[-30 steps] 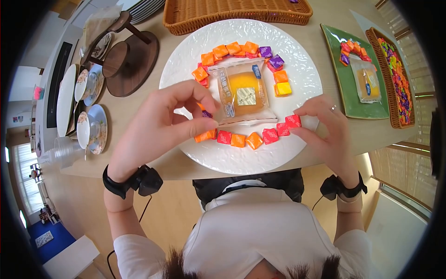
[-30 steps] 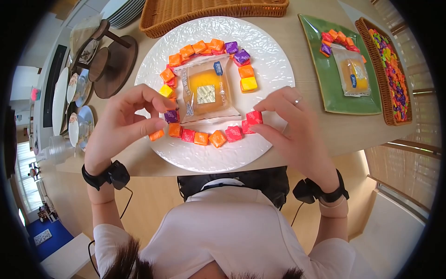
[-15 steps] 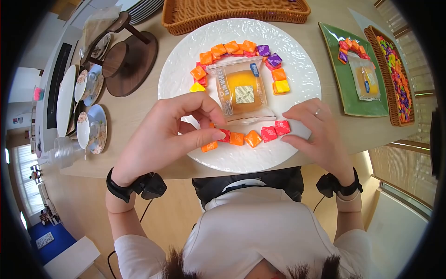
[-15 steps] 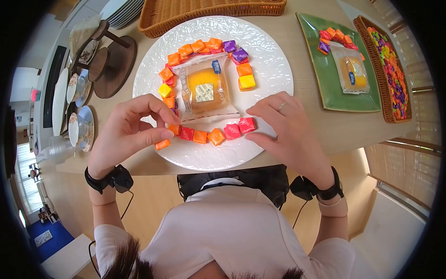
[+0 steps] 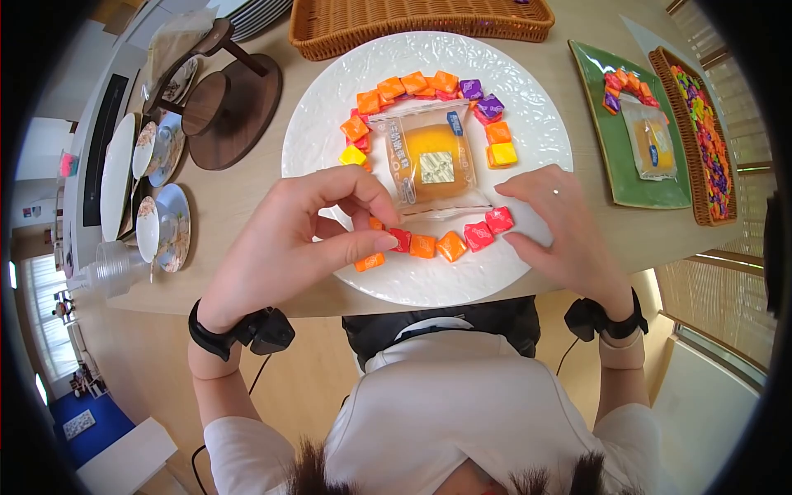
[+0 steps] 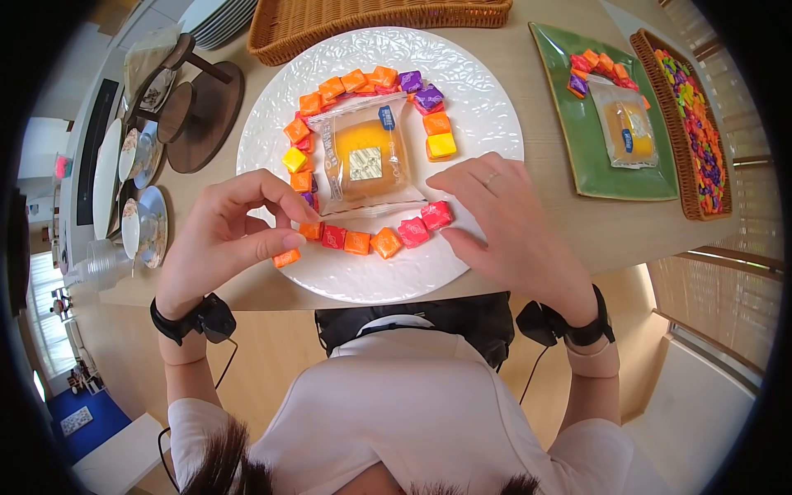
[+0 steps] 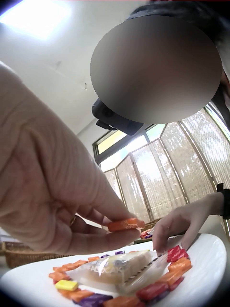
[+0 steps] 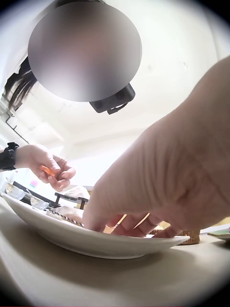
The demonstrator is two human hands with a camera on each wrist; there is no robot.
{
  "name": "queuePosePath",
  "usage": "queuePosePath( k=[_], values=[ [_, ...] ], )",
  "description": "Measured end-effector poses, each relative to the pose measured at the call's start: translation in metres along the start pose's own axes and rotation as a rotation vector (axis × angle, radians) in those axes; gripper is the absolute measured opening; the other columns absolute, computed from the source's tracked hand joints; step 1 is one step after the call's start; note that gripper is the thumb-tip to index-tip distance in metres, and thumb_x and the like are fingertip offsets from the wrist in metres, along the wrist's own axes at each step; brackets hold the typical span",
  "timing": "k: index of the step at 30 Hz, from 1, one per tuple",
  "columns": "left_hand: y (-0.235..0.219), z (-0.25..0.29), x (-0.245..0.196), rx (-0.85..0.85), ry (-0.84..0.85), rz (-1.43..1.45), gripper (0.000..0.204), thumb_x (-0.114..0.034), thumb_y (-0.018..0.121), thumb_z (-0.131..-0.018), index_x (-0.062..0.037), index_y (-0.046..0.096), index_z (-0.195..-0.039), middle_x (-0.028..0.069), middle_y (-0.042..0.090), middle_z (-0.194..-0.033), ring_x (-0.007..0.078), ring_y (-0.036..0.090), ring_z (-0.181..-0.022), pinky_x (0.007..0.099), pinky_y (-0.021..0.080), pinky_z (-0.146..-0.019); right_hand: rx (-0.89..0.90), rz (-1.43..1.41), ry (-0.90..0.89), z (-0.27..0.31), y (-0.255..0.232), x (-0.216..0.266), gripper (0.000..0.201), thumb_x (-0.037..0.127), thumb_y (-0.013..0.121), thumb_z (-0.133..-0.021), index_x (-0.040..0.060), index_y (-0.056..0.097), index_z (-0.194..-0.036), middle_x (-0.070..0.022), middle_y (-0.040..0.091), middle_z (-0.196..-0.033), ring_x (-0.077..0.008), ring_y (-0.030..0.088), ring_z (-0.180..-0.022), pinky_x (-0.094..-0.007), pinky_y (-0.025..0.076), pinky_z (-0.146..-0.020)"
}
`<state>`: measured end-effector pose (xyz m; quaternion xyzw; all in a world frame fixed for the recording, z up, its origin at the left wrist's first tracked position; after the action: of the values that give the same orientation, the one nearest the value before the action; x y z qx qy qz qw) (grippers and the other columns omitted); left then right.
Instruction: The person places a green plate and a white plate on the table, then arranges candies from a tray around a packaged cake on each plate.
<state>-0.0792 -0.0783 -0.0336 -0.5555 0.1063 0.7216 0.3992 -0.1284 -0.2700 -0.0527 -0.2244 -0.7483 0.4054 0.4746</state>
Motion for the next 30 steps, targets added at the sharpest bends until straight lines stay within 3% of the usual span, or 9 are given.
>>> queuePosePath(
  k=[5,30],
  values=[
    [-0.001,0.0,0.0,-0.005,-0.012,-0.01,0.021,-0.002,0.076,-0.085,0.0023,0.068,-0.104,0.0058,0.068,-0.102,0.0086,0.059,-0.087,0.0208,0.054,-0.071,0.002,0.023,-0.048,0.002,-0.003,0.019,0.048,0.012,0.077,-0.072,0.0068,0.06,-0.117,-0.0099,0.057,-0.121,-0.0307,0.052,-0.113,-0.0425,0.04,-0.096],
    [-0.001,0.004,-0.001,-0.02,0.02,-0.061,0.022,-0.002,0.077,-0.084,0.0022,0.068,-0.104,0.0067,0.069,-0.102,0.01,0.061,-0.086,0.0222,0.056,-0.071,-0.096,0.147,-0.201,-0.011,0.018,0.048,0.06,0.017,0.082,-0.067,0.0061,0.058,-0.121,-0.0092,0.054,-0.124,-0.0287,0.05,-0.115,-0.0459,0.039,-0.098]
  ],
)
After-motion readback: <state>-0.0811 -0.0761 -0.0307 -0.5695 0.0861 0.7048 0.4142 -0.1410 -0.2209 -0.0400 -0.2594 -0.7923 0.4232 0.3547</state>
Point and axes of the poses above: each hand's wrist, its own z-axis away from the middle knuckle, its own y-axis out of the palm, x = y × z, the point moved 10 cm from there along -z, towards the middle knuckle
